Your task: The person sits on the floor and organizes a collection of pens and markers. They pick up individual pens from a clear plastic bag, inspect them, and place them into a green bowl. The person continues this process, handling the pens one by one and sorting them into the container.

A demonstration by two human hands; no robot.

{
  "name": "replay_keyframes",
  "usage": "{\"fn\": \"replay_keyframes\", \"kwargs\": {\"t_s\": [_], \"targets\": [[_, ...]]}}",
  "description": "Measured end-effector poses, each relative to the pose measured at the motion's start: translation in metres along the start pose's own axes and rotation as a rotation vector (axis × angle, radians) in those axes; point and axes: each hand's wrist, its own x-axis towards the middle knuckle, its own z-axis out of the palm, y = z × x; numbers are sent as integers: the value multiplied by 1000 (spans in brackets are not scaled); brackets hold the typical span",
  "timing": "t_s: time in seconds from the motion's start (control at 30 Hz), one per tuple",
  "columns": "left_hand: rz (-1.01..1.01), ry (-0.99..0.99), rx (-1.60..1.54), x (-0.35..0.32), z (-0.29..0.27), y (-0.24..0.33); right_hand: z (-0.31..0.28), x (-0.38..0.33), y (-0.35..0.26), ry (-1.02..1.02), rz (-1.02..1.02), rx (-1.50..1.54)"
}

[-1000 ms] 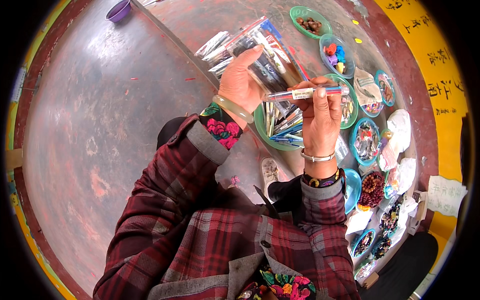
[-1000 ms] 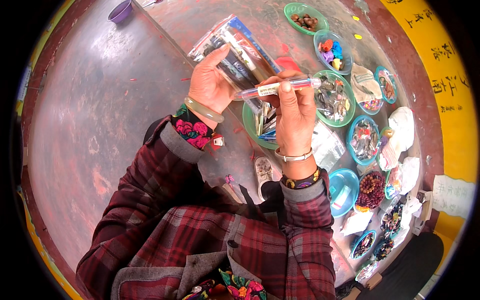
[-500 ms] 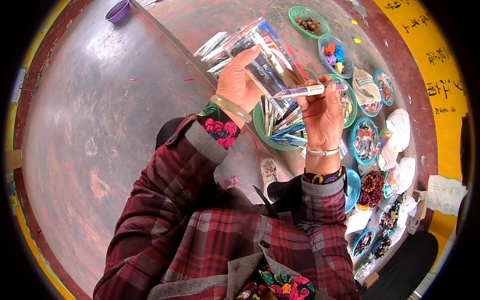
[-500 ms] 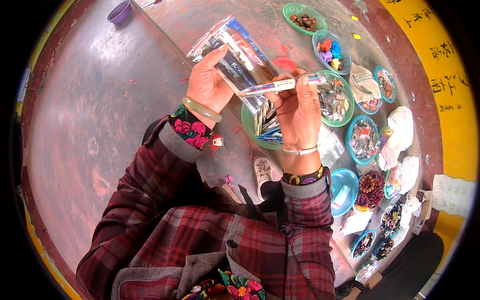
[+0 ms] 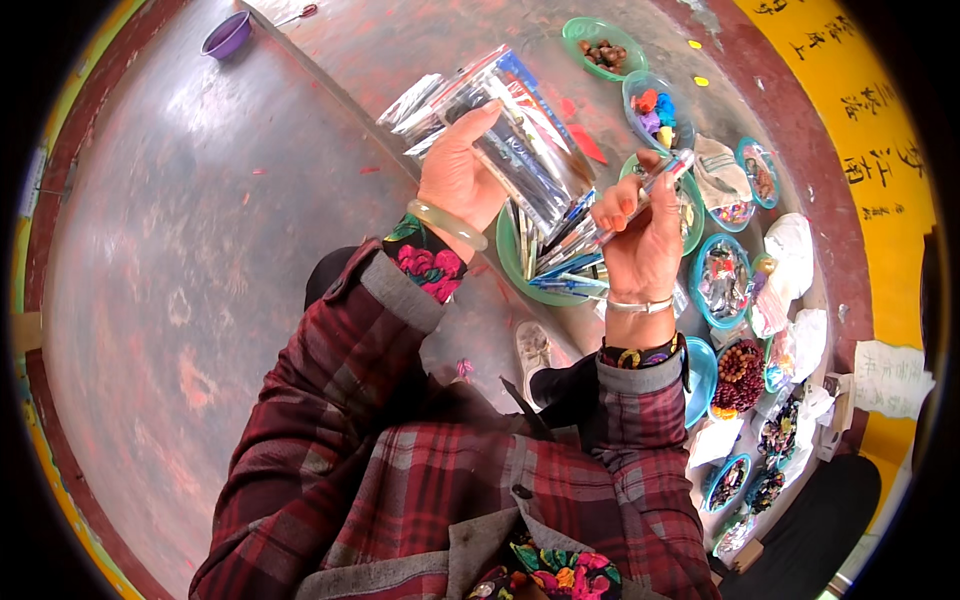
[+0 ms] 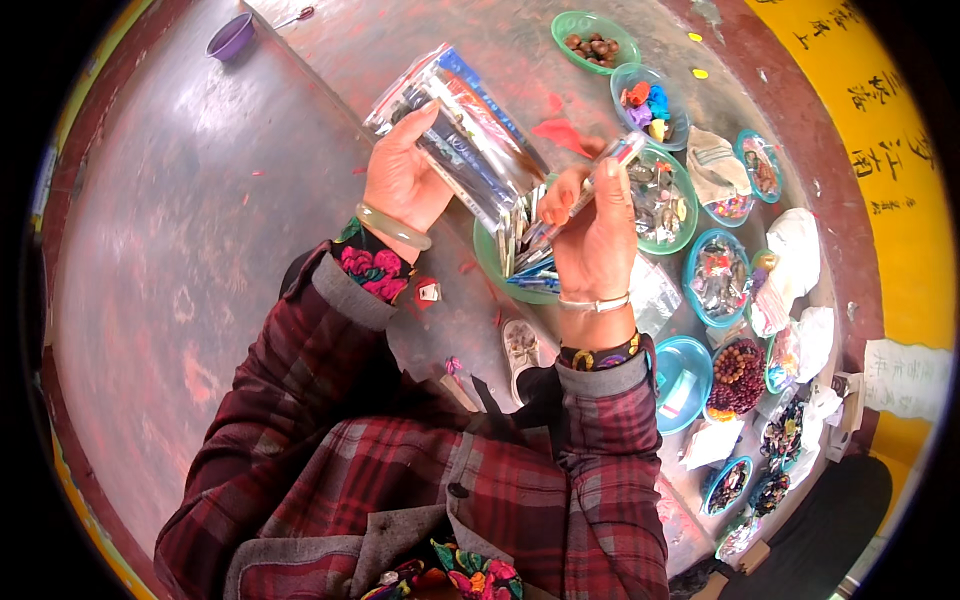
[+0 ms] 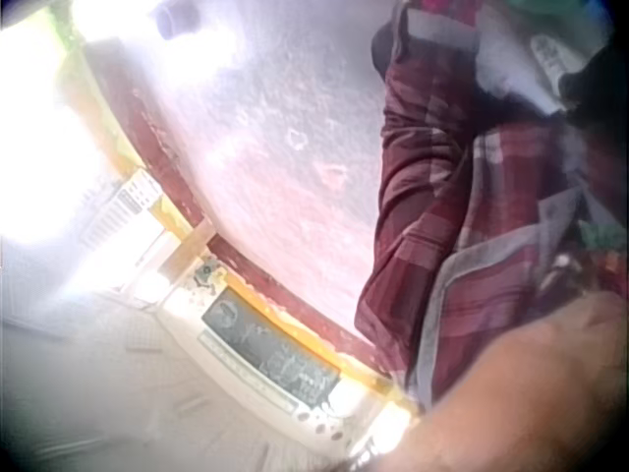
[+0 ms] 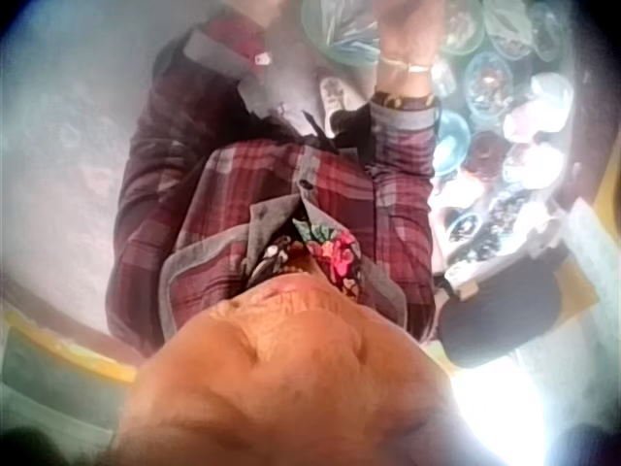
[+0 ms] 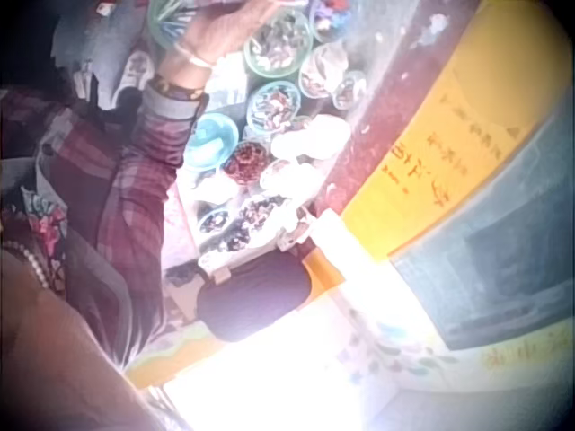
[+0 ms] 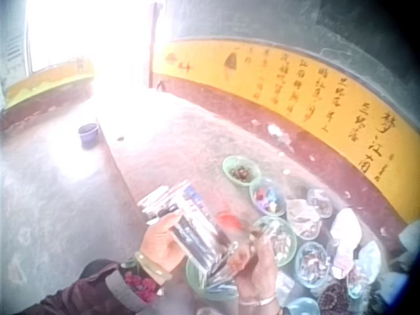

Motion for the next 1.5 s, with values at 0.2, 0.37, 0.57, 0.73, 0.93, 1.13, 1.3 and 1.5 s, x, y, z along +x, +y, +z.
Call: {"fn": "replay_keyframes", "kwargs": {"t_s": [0.2, 0.37, 0.57, 0.73, 0.93, 1.13, 1.3, 1.5], "targets": [[-29, 47, 27, 4, -10, 0, 5, 4, -5, -22, 40, 35], [-14, 82, 52, 4, -9, -3, 2, 5, -4, -8, 45, 16], [-14, 109, 63, 3, -6, -3, 3, 3, -4, -9, 45, -48], [-19, 96, 76, 2, -6, -4, 0, 4, -5, 17, 75, -33], [-22, 96, 81, 4, -11, -6, -7, 5, -4, 32, 107, -18], [-22, 98, 76, 4, -13, -4, -8, 7, -4, 25, 120, 71], [-28, 94, 74, 4, -12, -6, -8, 6, -6, 27, 133, 125], [-44, 68, 64, 5, -15, -7, -11, 8, -7, 42, 152, 148]]}}
